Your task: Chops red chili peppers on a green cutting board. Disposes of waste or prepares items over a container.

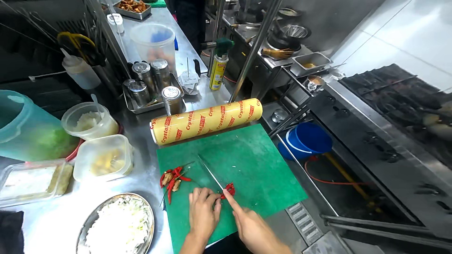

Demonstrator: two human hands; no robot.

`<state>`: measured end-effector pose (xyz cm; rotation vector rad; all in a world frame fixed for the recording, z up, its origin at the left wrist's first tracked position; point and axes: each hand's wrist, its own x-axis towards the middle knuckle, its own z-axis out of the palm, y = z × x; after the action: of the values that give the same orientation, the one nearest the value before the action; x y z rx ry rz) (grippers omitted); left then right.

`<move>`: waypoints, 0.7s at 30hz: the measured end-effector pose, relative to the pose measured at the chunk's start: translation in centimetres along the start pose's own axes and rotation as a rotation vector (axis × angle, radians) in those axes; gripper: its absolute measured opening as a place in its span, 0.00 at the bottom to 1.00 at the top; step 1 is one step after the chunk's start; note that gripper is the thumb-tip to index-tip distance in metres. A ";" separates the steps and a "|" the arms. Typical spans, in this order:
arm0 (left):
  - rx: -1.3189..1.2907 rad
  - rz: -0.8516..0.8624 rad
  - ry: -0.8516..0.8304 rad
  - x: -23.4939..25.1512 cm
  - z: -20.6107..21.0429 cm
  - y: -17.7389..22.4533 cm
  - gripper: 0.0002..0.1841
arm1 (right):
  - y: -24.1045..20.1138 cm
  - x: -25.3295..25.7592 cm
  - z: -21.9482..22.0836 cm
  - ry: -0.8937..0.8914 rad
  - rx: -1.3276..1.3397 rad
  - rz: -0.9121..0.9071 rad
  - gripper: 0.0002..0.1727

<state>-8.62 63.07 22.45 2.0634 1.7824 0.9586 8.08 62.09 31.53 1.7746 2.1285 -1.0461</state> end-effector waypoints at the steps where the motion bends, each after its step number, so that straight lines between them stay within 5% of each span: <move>1: -0.002 -0.006 -0.002 0.1 0.0 0.0 0.07 | 0.2 0.4 0.1 0.012 0.004 -0.017 0.36; 21: 0.073 -0.042 -0.019 0.3 0.3 0.4 0.08 | -1.5 0.5 -2.1 -0.059 0.019 0.015 0.36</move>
<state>-8.10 63.35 22.62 2.0616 1.8697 0.8723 7.20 63.71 33.35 1.7431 2.0739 -1.1041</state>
